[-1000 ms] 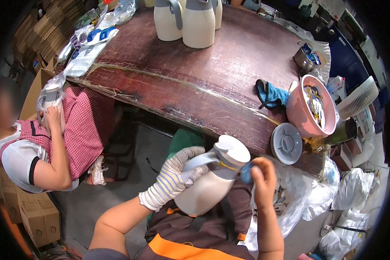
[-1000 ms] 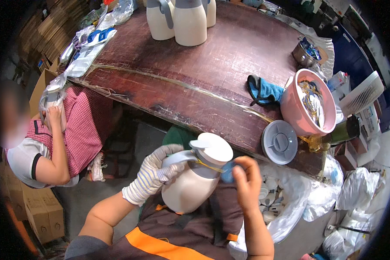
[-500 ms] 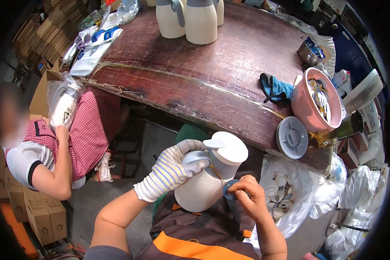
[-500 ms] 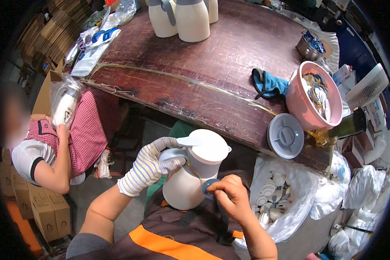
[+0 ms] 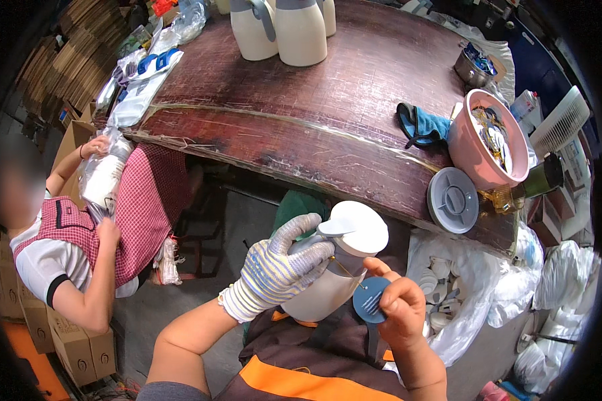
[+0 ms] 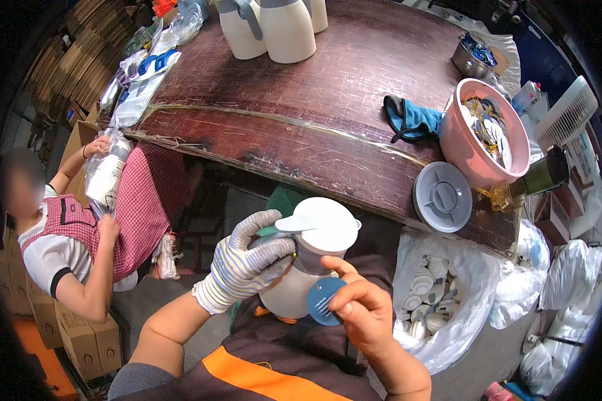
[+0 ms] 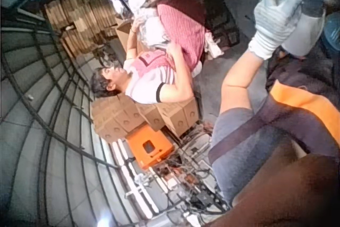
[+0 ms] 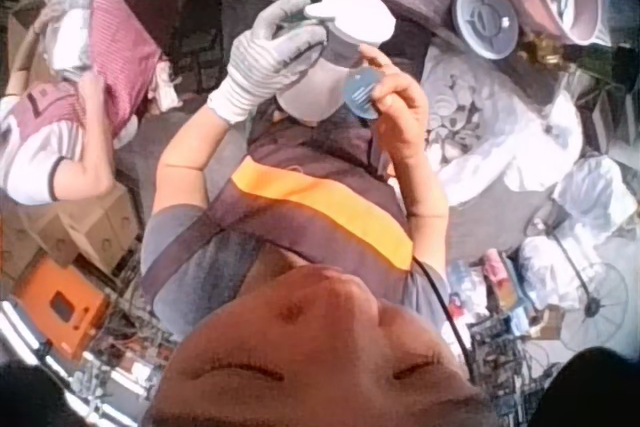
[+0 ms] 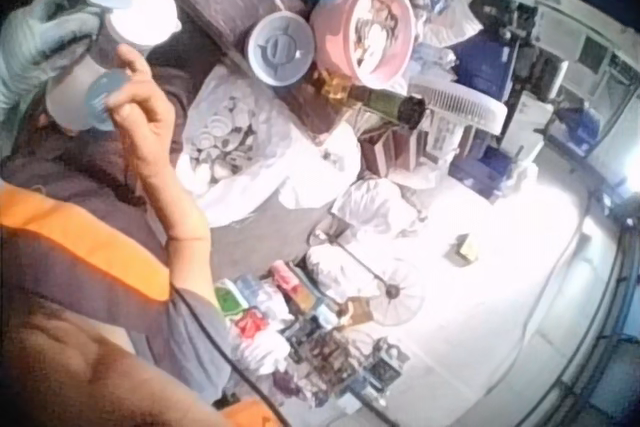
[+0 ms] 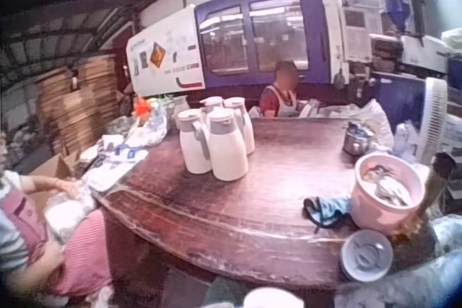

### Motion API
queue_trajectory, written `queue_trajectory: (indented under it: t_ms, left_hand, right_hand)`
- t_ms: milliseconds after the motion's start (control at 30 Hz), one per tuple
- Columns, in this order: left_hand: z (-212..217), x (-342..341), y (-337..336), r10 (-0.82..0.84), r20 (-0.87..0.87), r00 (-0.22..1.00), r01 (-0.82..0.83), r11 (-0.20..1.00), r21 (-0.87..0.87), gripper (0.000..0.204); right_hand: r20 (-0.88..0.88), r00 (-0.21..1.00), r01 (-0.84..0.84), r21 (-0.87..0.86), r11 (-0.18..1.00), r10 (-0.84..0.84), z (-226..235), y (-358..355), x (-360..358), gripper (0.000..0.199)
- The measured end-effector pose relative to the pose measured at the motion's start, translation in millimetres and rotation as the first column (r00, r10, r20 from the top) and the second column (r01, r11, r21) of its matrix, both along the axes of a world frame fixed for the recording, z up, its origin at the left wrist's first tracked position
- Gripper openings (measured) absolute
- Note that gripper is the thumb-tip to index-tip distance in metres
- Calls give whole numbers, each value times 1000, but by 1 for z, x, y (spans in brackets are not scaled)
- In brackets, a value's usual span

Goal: The person assembles white plastic pitchers by attaching lids and rubber stoppers. They pick up each pitcher, fit the lid, insert a stopper, and place the finished unit on the table. The person also wipes the exterior of some pitchers with a cloth.

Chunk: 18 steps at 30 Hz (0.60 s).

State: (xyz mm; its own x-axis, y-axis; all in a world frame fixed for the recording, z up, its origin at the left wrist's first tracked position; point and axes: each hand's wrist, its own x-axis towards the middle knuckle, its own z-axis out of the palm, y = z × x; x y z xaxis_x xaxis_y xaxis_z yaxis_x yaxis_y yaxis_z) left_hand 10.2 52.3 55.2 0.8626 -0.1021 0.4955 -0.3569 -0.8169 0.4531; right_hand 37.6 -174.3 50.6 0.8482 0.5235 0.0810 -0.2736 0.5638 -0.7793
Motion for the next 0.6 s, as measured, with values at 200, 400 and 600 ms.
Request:
queue_trajectory:
  t_ms: [200,400,600]
  left_hand:
    - [-6,-2,6,-80,3,997,80,996,-33,29]
    - [-10,-4,10,-62,-5,998,62,997,-42,27]
    - [-4,-1,7,-7,-79,997,-7,983,-183,19]
  right_hand:
    - [-88,994,-57,77,995,63,-2,3,-3,7]
    - [-173,985,1,156,988,26,4,2,7,6]
    - [-151,986,-62,52,997,70,-1,6,8,8]
